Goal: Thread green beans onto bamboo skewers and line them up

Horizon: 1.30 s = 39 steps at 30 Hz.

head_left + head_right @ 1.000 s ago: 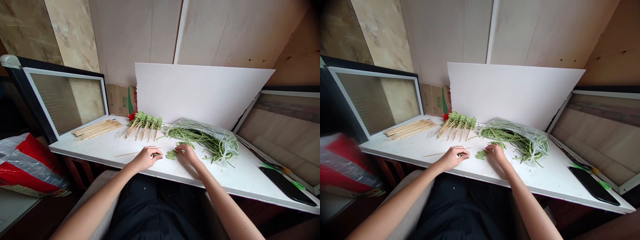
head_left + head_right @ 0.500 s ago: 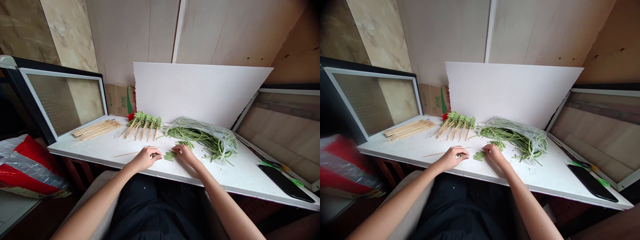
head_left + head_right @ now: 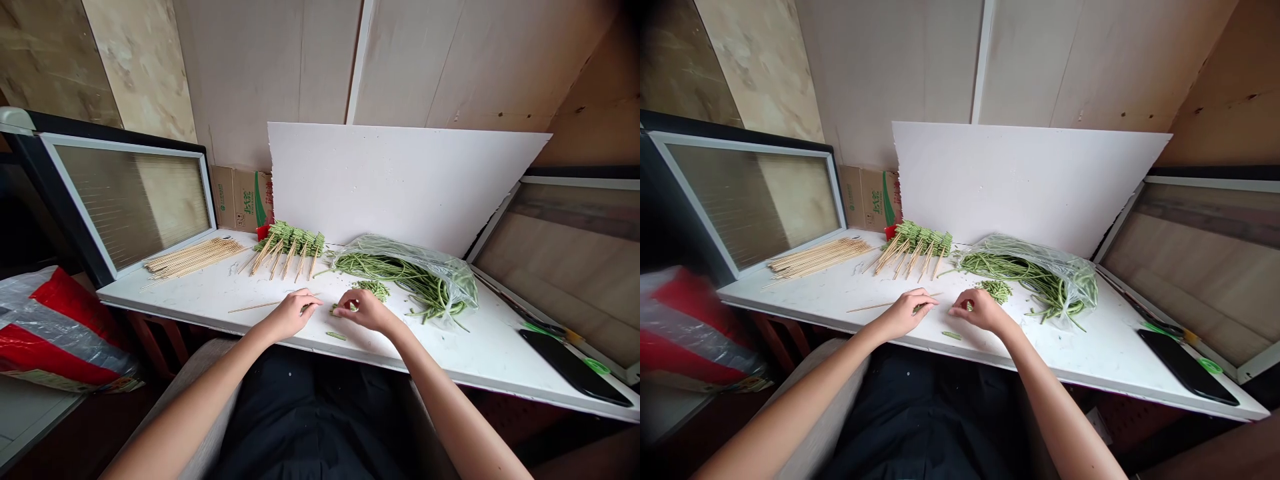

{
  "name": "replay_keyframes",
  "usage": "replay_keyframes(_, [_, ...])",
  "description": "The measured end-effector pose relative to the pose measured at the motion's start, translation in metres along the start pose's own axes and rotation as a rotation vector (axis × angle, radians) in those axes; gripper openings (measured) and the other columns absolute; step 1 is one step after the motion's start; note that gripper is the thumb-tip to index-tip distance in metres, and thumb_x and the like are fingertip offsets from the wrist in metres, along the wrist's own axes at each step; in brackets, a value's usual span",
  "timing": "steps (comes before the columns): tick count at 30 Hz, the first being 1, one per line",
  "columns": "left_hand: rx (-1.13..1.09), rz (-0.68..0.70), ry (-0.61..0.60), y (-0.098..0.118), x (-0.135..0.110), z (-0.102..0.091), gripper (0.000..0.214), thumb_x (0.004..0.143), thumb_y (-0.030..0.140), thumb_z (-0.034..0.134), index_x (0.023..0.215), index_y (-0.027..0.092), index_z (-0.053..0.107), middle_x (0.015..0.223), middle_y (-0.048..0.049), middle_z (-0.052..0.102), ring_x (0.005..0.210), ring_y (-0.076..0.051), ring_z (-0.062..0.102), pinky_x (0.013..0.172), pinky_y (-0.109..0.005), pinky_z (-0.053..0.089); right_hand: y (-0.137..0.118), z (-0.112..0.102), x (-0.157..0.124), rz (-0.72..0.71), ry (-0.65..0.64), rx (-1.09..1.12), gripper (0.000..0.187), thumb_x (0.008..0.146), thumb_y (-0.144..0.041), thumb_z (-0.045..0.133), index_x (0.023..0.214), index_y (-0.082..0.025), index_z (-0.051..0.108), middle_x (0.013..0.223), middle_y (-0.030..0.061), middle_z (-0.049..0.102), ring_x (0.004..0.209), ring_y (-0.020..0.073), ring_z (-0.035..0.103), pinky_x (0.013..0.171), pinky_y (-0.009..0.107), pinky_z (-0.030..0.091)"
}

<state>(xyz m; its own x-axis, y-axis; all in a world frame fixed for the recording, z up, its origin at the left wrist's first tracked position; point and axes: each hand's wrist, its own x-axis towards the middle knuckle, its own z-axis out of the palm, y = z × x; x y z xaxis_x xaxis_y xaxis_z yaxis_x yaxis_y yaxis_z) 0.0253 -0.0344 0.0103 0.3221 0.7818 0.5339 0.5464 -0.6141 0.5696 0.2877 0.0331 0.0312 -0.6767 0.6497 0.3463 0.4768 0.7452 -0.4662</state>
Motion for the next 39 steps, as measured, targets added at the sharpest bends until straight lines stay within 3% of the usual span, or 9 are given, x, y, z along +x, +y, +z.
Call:
replay_keyframes(4, [-0.012,0.009,0.014,-0.004,0.002,-0.003,0.026,0.104,0.03,0.057,0.115,0.021,0.079,0.111,-0.0099,0.074,0.1,-0.021,0.071,0.09,-0.032,0.055,-0.019,0.001,-0.005,0.076,-0.268,0.077,0.022,0.075,-0.045,0.086,0.08,-0.025,0.082,0.067,0.0006,0.071,0.054,0.0133,0.057,0.051,0.025,0.04])
replay_keyframes(8, [0.004,-0.072,0.109,-0.012,0.005,-0.018,0.027,0.102,0.033,0.06,0.119,0.02,0.076,0.109,-0.0098,0.076,0.089,-0.02,0.071,0.08,-0.031,0.056,-0.026,0.001,-0.006,0.129,-0.344,0.06,0.009,0.078,-0.034,0.08,0.079,-0.025,0.083,0.071,0.0018,0.073,0.059,0.0152,0.061,0.052,0.025,0.041])
replay_keyframes(12, [-0.035,-0.186,0.269,-0.022,0.007,-0.042,0.035,0.097,0.038,0.067,0.126,0.019,0.074,0.098,-0.0088,0.076,0.074,-0.018,0.069,0.067,-0.028,0.055,-0.036,-0.002,-0.004,0.195,-0.406,-0.115,0.013,0.078,-0.027,0.077,0.088,-0.023,0.083,0.084,0.003,0.077,0.066,0.0153,0.064,0.057,0.024,0.04])
replay_keyframes(16, [-0.062,-0.184,0.334,-0.023,0.007,-0.053,0.037,0.093,0.038,0.071,0.124,0.017,0.074,0.1,-0.0101,0.076,0.073,-0.017,0.069,0.067,-0.028,0.054,-0.036,0.001,-0.002,0.194,-0.298,-0.254,0.015,0.083,-0.023,0.072,0.094,-0.023,0.082,0.088,0.0041,0.078,0.069,0.0162,0.065,0.059,0.025,0.038])
replay_keyframes(22, [-0.067,-0.14,0.269,-0.02,0.008,-0.04,0.041,0.095,0.033,0.068,0.133,0.018,0.069,0.098,-0.0078,0.075,0.077,-0.017,0.067,0.075,-0.029,0.055,-0.018,0.005,-0.002,0.207,-0.17,-0.391,0.009,0.088,-0.024,0.071,0.091,-0.024,0.08,0.088,0.0054,0.078,0.071,0.0188,0.066,0.06,0.027,0.035])
replay_keyframes(28, [-0.042,-0.13,0.17,-0.025,0.005,-0.03,0.051,0.102,0.017,0.044,0.152,0.014,0.054,0.1,-0.0095,0.073,0.082,-0.016,0.064,0.078,-0.029,0.056,-0.019,0.001,-0.002,0.166,-0.057,-0.277,0.018,0.096,-0.033,0.069,0.109,-0.026,0.078,0.083,0.0034,0.076,0.067,0.0177,0.064,0.061,0.027,0.038])
replay_keyframes(32, [-0.074,-0.119,0.093,-0.018,0.004,-0.024,0.062,0.1,0.014,0.049,0.162,0.018,0.04,0.105,-0.0092,0.073,0.085,-0.016,0.066,0.085,-0.032,0.057,-0.03,0.002,0.0,0.027,0.053,-0.152,0.03,0.099,-0.032,0.066,0.128,-0.025,0.071,0.087,0.0034,0.075,0.072,0.0177,0.067,0.068,0.027,0.044])
replay_keyframes(36, [-0.252,-0.141,0.067,-0.001,0.004,-0.015,0.082,0.095,0.013,0.06,0.167,0.029,0.024,0.121,-0.0103,0.07,0.081,-0.014,0.07,0.083,-0.033,0.061,-0.042,0.005,0.0,-0.096,0.147,-0.095,0.036,0.098,-0.035,0.069,0.133,-0.026,0.068,0.102,0.007,0.074,0.078,0.0182,0.068,0.074,0.03,0.051])
replay_keyframes(39, [-0.359,-0.142,0.053,0.01,0.004,-0.008,0.09,0.09,0.01,0.067,0.166,0.034,0.024,0.131,-0.0121,0.064,0.083,-0.014,0.072,0.082,-0.032,0.063,-0.048,0.011,0.0,-0.172,0.169,-0.037,0.034,0.1,-0.035,0.068,0.133,-0.027,0.068,0.113,0.0094,0.073,0.084,0.019,0.07,0.08,0.033,0.055])
